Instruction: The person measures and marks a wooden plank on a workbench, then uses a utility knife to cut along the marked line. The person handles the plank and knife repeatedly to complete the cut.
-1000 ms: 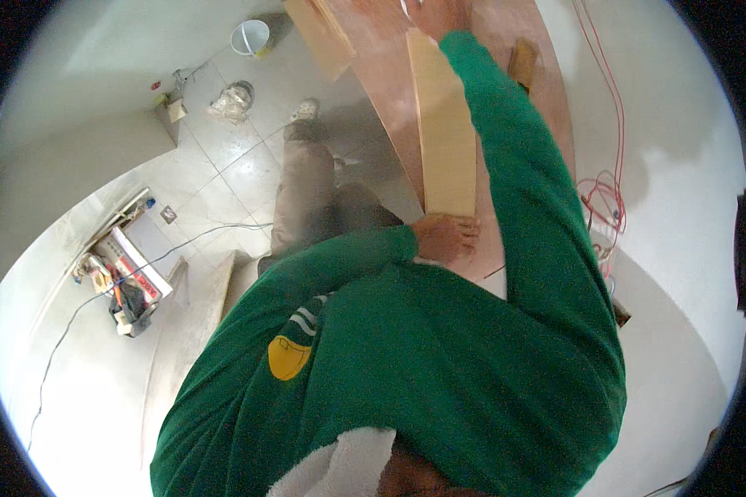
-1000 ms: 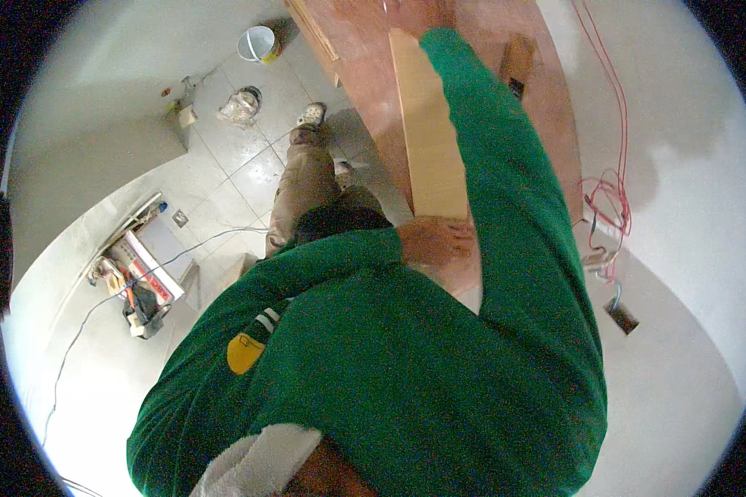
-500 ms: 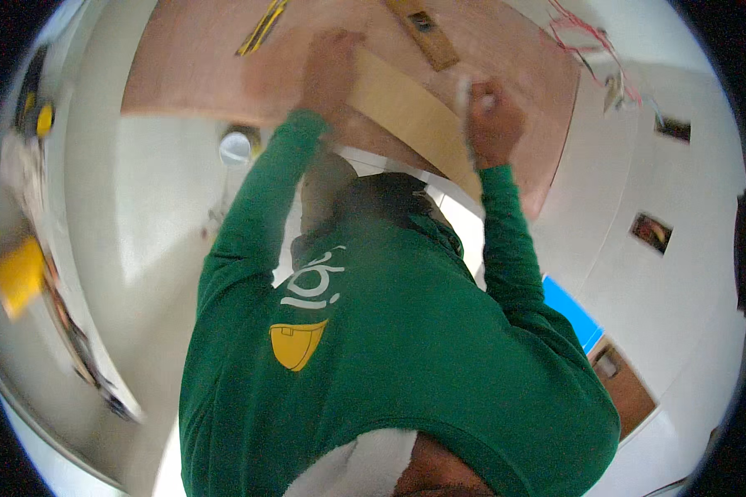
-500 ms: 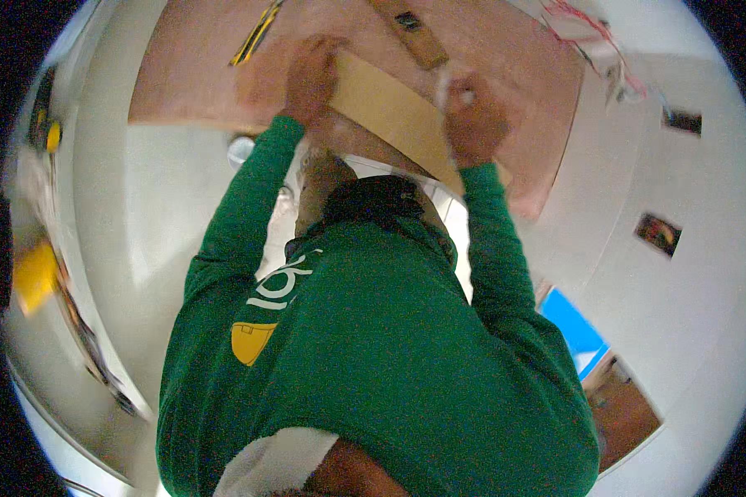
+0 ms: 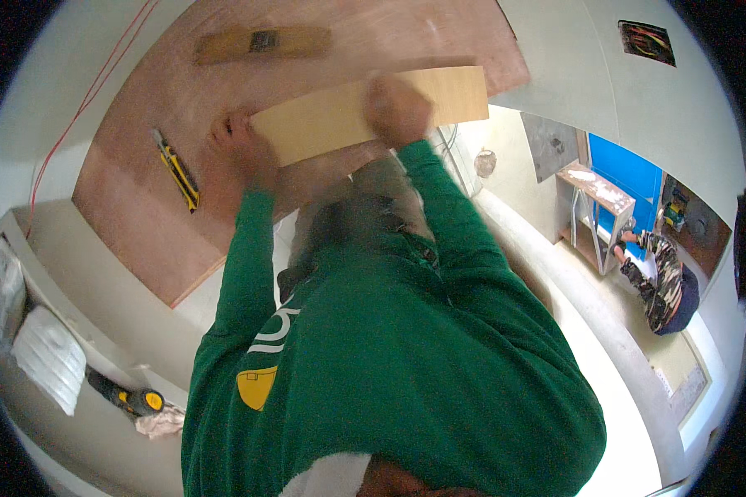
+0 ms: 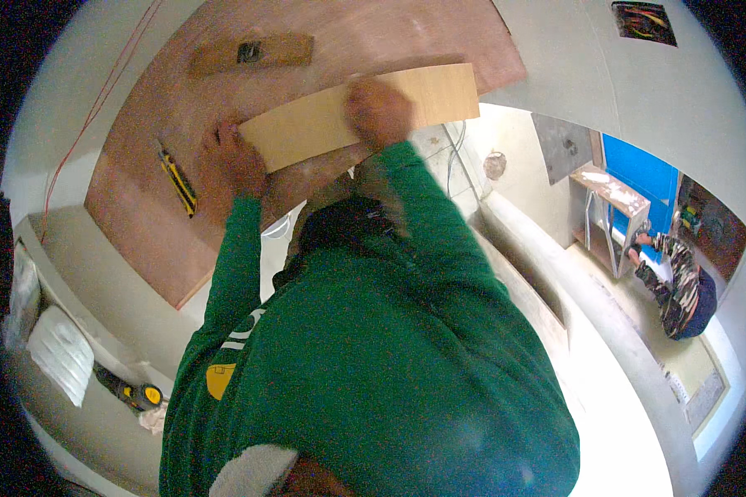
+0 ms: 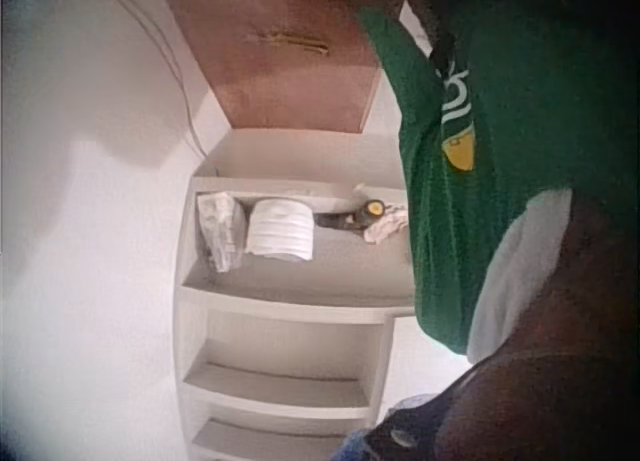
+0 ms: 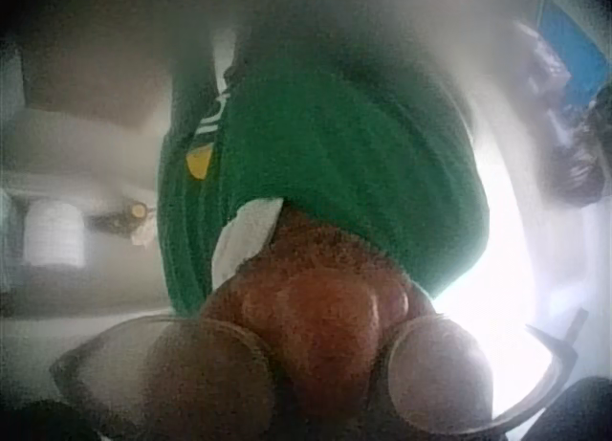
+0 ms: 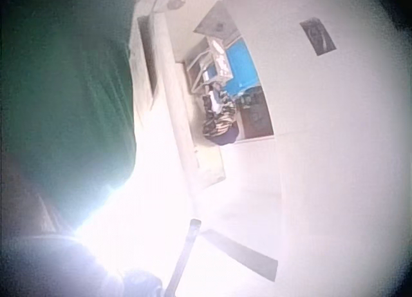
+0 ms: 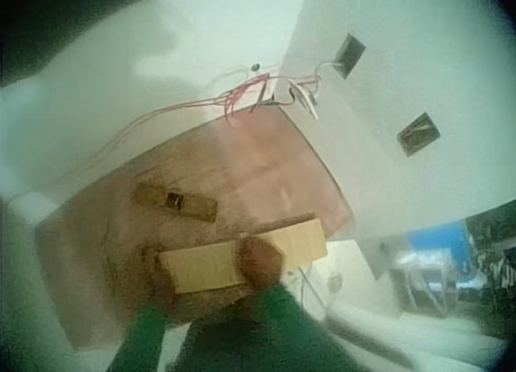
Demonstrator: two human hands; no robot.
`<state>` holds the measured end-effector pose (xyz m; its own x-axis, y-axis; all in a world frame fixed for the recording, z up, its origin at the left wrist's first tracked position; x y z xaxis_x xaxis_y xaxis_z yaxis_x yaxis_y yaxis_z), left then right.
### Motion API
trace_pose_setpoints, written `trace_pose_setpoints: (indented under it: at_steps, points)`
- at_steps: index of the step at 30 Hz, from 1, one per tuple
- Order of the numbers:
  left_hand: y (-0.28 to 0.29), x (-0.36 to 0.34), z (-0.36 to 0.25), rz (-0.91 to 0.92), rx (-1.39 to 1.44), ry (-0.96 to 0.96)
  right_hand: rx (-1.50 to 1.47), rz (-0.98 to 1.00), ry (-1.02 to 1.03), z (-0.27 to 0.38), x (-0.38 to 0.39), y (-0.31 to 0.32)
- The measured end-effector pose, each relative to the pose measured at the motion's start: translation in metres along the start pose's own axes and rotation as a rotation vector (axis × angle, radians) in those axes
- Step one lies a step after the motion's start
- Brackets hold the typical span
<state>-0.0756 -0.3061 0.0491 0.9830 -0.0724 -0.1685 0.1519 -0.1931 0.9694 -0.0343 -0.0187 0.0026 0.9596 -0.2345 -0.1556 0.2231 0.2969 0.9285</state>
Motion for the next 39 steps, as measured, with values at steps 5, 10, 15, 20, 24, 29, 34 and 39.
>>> trace_pose_setpoints:
  at_steps: [5, 10, 15, 20, 24, 29, 34, 39]
  points:
    - [0.002, 0.015, 0.002, 0.136, 0.025, 0.049, 0.172, -0.445, -0.009, -0.148, -0.020, 0.061]
    - [-0.020, 0.012, 0.009, -0.144, 0.109, 0.074, 0.457, -0.335, -0.300, -0.201, -0.046, 0.141]
    - [-0.002, 0.005, 0.004, -0.205, 0.215, 0.068, -0.001, -0.125, 0.152, 0.072, -0.032, 0.033]
    - [0.023, 0.008, 0.008, 0.246, 0.176, 0.266, -0.326, -0.002, 0.253, 0.179, -0.014, -0.072]
    - [0.013, -0.001, 0.003, 0.152, 0.052, 0.218, -0.170, -0.158, 0.195, 0.026, -0.021, -0.030]
    - [-0.010, 0.004, 0.014, -0.092, 0.175, 0.192, 0.256, -0.196, -0.112, -0.174, -0.064, 0.047]
    - [-0.010, 0.009, 0.013, -0.199, 0.260, 0.216, 0.340, -0.282, -0.259, -0.171, -0.094, 0.120]
    - [-0.010, 0.008, 0.013, -0.077, 0.282, 0.205, -0.019, -0.035, 0.207, 0.090, -0.031, -0.019]
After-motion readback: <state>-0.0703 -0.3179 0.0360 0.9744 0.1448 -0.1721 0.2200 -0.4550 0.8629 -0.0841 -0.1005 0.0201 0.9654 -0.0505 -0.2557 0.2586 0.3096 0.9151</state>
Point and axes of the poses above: each hand's wrist, its own x-axis away from the middle knuckle, its own y-axis out of the back of the hand, z = x × y, the point moved 8 cm from there along -x, towards the middle knuckle, and after that the axes turned 7 degrees about -z, right-handed, at the moved point
